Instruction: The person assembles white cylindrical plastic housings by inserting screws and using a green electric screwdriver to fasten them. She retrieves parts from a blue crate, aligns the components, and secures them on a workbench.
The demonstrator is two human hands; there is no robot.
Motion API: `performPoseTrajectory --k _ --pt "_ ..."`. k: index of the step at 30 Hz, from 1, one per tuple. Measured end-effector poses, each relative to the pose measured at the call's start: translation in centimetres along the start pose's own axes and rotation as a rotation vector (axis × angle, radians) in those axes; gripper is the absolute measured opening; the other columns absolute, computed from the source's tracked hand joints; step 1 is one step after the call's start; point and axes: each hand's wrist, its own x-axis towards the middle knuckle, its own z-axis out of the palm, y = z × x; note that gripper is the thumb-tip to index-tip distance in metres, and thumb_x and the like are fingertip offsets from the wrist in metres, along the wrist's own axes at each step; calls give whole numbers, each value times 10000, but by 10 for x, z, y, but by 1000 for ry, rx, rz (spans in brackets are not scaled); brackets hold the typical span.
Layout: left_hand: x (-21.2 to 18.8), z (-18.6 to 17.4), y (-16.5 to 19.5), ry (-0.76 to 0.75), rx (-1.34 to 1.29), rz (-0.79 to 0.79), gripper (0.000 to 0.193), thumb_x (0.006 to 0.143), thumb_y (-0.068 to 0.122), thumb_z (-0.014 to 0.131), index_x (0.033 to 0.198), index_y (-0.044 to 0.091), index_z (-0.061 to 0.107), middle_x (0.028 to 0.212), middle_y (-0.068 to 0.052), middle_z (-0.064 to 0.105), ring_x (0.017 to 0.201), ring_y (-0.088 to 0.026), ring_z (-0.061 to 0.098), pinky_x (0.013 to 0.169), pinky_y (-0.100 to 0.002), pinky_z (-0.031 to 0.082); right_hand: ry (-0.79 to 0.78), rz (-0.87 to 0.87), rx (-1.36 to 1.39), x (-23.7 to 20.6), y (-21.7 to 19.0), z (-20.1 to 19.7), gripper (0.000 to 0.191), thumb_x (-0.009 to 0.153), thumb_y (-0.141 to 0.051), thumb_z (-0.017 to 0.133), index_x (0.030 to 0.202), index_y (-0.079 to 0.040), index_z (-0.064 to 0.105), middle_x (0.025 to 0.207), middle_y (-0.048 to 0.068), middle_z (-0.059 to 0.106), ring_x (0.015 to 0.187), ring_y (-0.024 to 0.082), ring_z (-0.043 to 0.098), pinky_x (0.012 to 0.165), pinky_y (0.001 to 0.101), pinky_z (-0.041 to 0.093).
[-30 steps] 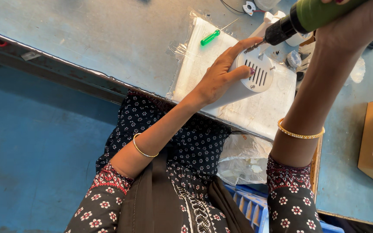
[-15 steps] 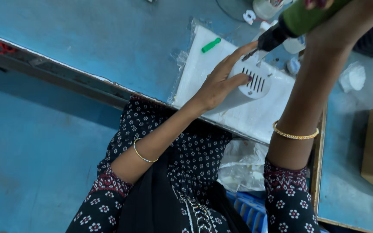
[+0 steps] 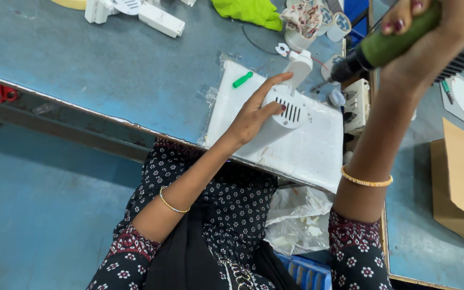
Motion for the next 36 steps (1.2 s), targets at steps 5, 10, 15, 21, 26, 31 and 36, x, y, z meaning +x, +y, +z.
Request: performPoseTrajectory --k 5,10,15,21,26,31,36 --pt "6 1 1 22 39 -41 580 882 67 533 1460 117 530 1482 -102 533 1307 -191 542 1151 -308 395 87 40 -42 -15 -22 -1 292 1084 -15 632 1207 -29 367 771 138 445 580 237 458 529 376 410" --pt "15 3 5 10 4 -203 568 870 83 527 1433 155 529 1285 -88 611 1093 -167 632 1003 -292 517 210 85 -68 -20 -17 -6 394 1032 24 669 1250 -4 342 741 133 429 536 224 430 487 374 381" --pt "24 1 7 8 59 -136 563 876 55 548 1434 127 535 1368 -54 542 1163 -163 570 1059 -288 453 263 118 -63 -41 -17 -37 374 1049 13 666 1215 -1 331 774 141 464 569 232 470 522 379 414" --pt "21 -13 -3 161 197 -175 366 1049 234 512 1390 118 569 1314 -76 638 1262 -182 582 1082 -282 429 394 194 -97 -76 -42 -82 401 1006 -1 665 1259 -38 356 789 142 502 557 209 473 499 358 420" --pt "-17 -63 -7 475 982 -106 233 943 190 704 1130 53 727 1050 -109 696 939 -205 689 826 -337 538 374 223 -110 -104 -74 -105 277 993 25 631 1169 8 418 750 109 423 558 193 422 516 363 412" --pt "-58 -88 -28 439 1162 -212 309 839 118 793 1131 43 724 1030 -119 679 918 -232 672 817 -357 539 312 241 -100 -124 -76 -118 164 986 29 570 1088 28 441 769 80 398 542 175 392 516 354 410" --pt "-55 -100 -41 257 1250 -26 330 792 104 832 1108 43 756 1028 -126 656 981 -305 624 872 -392 508 334 322 -16 -146 -49 -159 139 1034 -25 590 1051 8 456 776 77 400 600 161 410 596 346 403"
